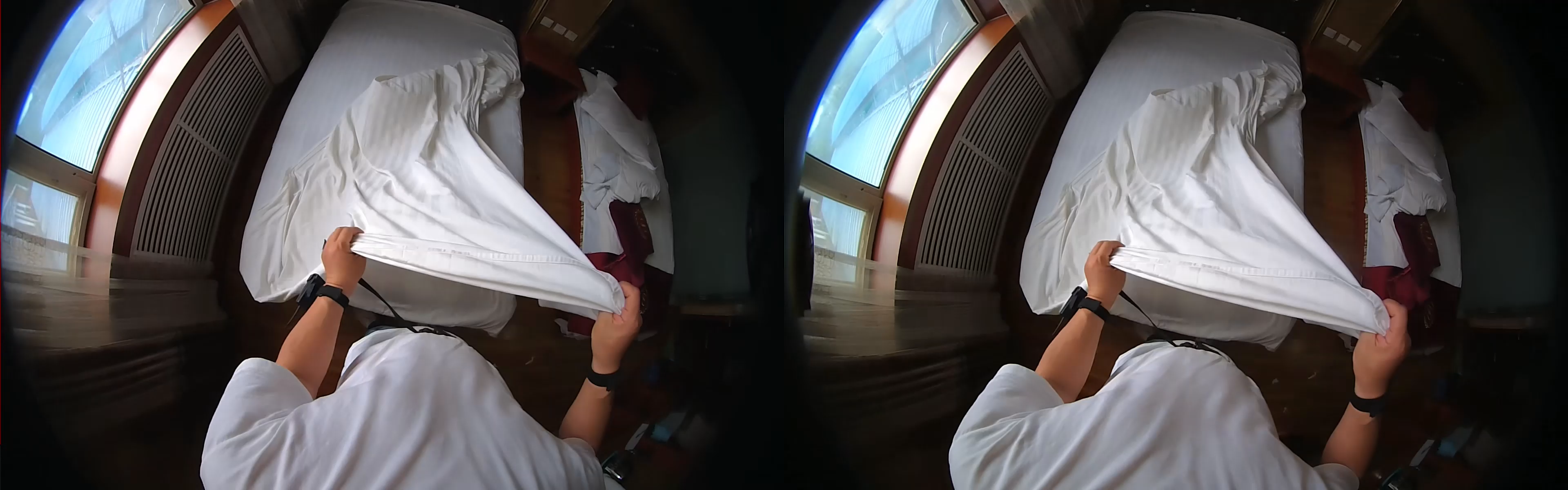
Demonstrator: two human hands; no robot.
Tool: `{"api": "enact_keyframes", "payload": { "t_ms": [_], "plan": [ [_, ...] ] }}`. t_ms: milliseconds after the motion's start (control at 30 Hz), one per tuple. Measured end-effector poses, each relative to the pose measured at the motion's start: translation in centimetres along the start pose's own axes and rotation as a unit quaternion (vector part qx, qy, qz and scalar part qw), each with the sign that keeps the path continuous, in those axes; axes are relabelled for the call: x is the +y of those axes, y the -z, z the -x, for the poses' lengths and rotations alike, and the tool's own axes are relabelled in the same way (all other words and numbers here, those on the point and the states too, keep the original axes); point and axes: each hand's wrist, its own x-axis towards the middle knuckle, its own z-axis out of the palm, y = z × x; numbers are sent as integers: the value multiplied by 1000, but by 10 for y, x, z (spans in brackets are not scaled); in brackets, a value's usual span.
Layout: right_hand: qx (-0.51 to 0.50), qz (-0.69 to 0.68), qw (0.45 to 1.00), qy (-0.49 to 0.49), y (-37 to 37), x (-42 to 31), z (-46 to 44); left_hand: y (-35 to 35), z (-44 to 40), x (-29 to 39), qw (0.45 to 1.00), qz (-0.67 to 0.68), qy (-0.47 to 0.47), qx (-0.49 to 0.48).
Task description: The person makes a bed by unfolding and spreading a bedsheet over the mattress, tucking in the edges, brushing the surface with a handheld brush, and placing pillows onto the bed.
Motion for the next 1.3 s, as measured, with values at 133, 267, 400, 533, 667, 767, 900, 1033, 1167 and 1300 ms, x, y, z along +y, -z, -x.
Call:
{"api": "enact_keyframes", "payload": {
  "t_ms": [133, 267, 400, 533, 667, 767, 900, 1033, 1167, 1300],
  "plan": [
    [59, 70, 995, -48, 43, 58, 15, 45, 12, -90, 985, -134, 91, 54],
    [79, 103, 989, -68, 64, 111, 26, 99, 35, -158, 944, -251, 178, 121],
    [99, 110, 980, -134, 70, 179, 35, 159, 43, -169, 879, -353, 286, 144],
    [98, 123, 967, -199, 68, 252, 54, 223, 53, -214, 869, -124, 379, 291],
    [-17, 173, 941, -290, 48, 262, 66, 227, 49, -204, 864, 45, 306, 398],
    [-105, 166, 930, -310, 25, 292, 88, 236, 36, -167, 732, 420, 305, 442],
    [-92, 113, 943, -298, 9, 324, 105, 245, 15, -128, 901, -94, 167, 389],
    [-75, 115, 948, -286, 5, 345, 100, 254, 13, -35, 928, -356, -34, 110],
    [-105, 92, 946, -291, 10, 327, 84, 291, 49, -82, 899, -436, 9, 24],
    [-15, 101, 961, -258, 33, 366, 105, 323, 52, -123, 867, -478, 136, 47]
  ]
}}
